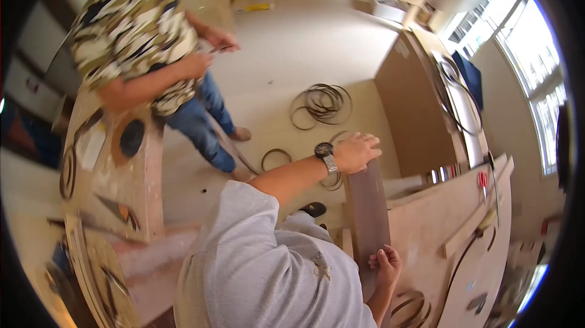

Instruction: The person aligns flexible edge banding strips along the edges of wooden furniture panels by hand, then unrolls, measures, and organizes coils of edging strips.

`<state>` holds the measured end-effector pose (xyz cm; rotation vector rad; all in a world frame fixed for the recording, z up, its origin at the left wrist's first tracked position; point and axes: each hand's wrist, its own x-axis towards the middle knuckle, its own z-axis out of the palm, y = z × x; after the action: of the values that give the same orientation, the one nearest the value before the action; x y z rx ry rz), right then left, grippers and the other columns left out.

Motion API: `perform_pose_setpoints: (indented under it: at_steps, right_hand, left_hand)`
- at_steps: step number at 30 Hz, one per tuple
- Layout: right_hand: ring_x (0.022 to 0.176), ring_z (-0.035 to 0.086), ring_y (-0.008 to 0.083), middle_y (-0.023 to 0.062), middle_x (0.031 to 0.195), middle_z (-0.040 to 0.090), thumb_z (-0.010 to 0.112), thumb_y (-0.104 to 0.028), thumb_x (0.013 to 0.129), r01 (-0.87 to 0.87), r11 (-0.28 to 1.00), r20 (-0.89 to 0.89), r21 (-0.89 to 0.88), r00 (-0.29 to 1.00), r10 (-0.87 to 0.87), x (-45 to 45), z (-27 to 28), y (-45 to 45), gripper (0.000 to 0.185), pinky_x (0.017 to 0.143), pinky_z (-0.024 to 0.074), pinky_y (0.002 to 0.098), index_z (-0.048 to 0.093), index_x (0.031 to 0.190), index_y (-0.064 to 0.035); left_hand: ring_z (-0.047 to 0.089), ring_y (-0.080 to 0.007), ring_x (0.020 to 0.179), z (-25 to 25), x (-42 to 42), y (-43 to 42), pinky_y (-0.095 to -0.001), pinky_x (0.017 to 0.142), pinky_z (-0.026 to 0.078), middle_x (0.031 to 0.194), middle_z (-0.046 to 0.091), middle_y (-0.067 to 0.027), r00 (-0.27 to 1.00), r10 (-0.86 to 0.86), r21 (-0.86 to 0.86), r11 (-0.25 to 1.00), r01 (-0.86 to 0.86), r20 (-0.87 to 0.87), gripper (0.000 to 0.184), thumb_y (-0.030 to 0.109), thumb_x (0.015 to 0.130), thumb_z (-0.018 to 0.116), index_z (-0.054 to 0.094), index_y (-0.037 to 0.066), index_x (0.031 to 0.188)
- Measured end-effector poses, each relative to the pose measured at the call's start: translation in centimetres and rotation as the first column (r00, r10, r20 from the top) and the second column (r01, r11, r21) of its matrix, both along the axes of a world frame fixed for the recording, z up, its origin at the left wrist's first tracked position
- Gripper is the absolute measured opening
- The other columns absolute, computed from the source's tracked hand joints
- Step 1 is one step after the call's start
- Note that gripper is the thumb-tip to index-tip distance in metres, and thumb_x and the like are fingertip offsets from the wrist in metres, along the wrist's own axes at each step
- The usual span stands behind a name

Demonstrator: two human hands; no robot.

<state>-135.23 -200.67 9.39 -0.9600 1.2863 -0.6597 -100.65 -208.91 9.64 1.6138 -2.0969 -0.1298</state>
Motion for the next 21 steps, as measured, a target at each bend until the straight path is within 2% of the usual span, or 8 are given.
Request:
perform_pose_setpoints:
  at_steps: [4, 8, 10, 13, 14, 15, 19, 21]
  right_hand:
    - [0.053, 0.059, 0.0124, 0.0059, 0.07, 0.062, 0.06, -0.012, 0.088, -0.049, 0.998, -0.042, -0.03, 0.998, 0.048, -0.6, -0.5, 0.1, 0.012, 0.047, 0.0466, 0.0218, 0.056, 0.096, -0.004]
    - [0.052, 0.057, 0.0106, 0.0046, 0.069, 0.062, 0.061, -0.015, 0.088, -0.167, 0.982, 0.0, -0.087, 0.986, 0.168, -1.9, -2.4, -0.4, 0.01, 0.044, 0.0425, 0.0192, 0.056, 0.095, -0.0092]
    - [0.054, 0.057, 0.0104, 0.0032, 0.07, 0.06, 0.06, -0.017, 0.089, -0.211, 0.972, -0.004, -0.099, 0.977, 0.211, -2.1, -2.3, -0.3, 0.01, 0.046, 0.0416, 0.0197, 0.055, 0.094, -0.0098]
    - [0.061, 0.055, 0.0117, 0.0021, 0.075, 0.058, 0.058, -0.023, 0.089, -0.272, 0.957, -0.031, -0.097, 0.962, 0.271, -2.2, -3.0, -1.2, 0.013, 0.053, 0.041, 0.0219, 0.055, 0.093, -0.0109]
    - [0.059, 0.055, 0.0115, 0.0028, 0.074, 0.058, 0.058, -0.022, 0.089, -0.29, 0.952, -0.028, -0.1, 0.957, 0.289, -2.3, -3.0, -1.4, 0.014, 0.052, 0.0415, 0.0214, 0.054, 0.094, -0.0099]
    - [0.058, 0.055, 0.0114, 0.0035, 0.074, 0.059, 0.059, -0.022, 0.089, -0.301, 0.948, -0.022, -0.103, 0.954, 0.3, -2.2, -3.1, -1.4, 0.015, 0.05, 0.042, 0.021, 0.054, 0.096, -0.0089]
    - [0.058, 0.054, 0.0112, 0.0031, 0.073, 0.059, 0.056, -0.021, 0.091, -0.33, 0.942, 0.034, -0.064, 0.942, 0.333, -2.3, -3.5, -2.2, 0.015, 0.05, 0.0423, 0.0212, 0.053, 0.098, -0.0093]
    - [0.058, 0.053, 0.0105, 0.0023, 0.074, 0.058, 0.055, -0.02, 0.091, -0.333, 0.942, 0.063, -0.035, 0.94, 0.334, -2.5, -3.7, -2.4, 0.012, 0.049, 0.0411, 0.0206, 0.053, 0.098, -0.0107]
  left_hand:
    - [0.046, -0.0327, 0.117, 0.6, -2.4, 8.5, -0.0423, 0.097, 0.038, 0.128, 0.047, -0.0172, 0.962, 0.248, -0.13, 0.956, -0.262, -0.115, 0.051, 0.019, 0.078, 0.067, 0.05, 0.002, 0.124]
    - [0.052, -0.0329, 0.11, -4.9, -4.7, 22.8, -0.0412, 0.089, 0.045, 0.119, 0.054, -0.0188, 0.824, 0.53, 0.259, 0.84, -0.477, -0.2, 0.053, 0.022, 0.082, 0.064, 0.044, 0.002, 0.127]
    - [0.057, -0.0333, 0.101, -8.8, -4.5, 31.9, -0.0439, 0.082, 0.047, 0.115, 0.056, -0.0195, 0.682, 0.727, 0.597, 0.582, -0.553, -0.077, 0.064, 0.023, 0.08, 0.064, 0.035, 0.004, 0.134]
    - [0.061, -0.0339, 0.088, -12.9, -3.2, 48.6, -0.0458, 0.073, 0.048, 0.094, 0.063, -0.0184, 0.258, 0.96, 0.649, 0.127, -0.75, 0.11, 0.074, 0.02, 0.078, 0.064, 0.026, 0.005, 0.14]
    - [0.063, -0.036, 0.075, -9.6, -3.9, 54.2, -0.0476, 0.066, 0.048, 0.081, 0.064, -0.0222, 0.081, 0.99, 0.58, -0.002, -0.815, 0.117, 0.066, 0.012, 0.075, 0.057, 0.034, -0.003, 0.135]
    - [0.063, -0.0368, 0.074, -12.4, -3.2, 61.5, -0.0488, 0.065, 0.049, 0.081, 0.063, -0.0238, 0.053, 0.962, 0.421, -0.067, -0.905, 0.267, 0.061, 0.013, 0.077, 0.054, 0.036, -0.006, 0.132]
    - [0.062, -0.0429, 0.086, -5.4, -6.4, 83.7, -0.051, 0.077, 0.048, 0.095, 0.062, -0.0295, -0.644, 0.75, 0.065, -0.657, -0.751, 0.151, 0.056, 0.016, 0.082, 0.051, 0.033, -0.006, 0.13]
    - [0.059, -0.042, 0.099, -2.6, -9.2, 91.1, -0.0483, 0.083, 0.048, 0.109, 0.058, -0.031, -0.809, 0.53, 0.259, -0.843, -0.471, 0.254, 0.064, 0.012, 0.086, 0.041, 0.015, -0.006, 0.141]
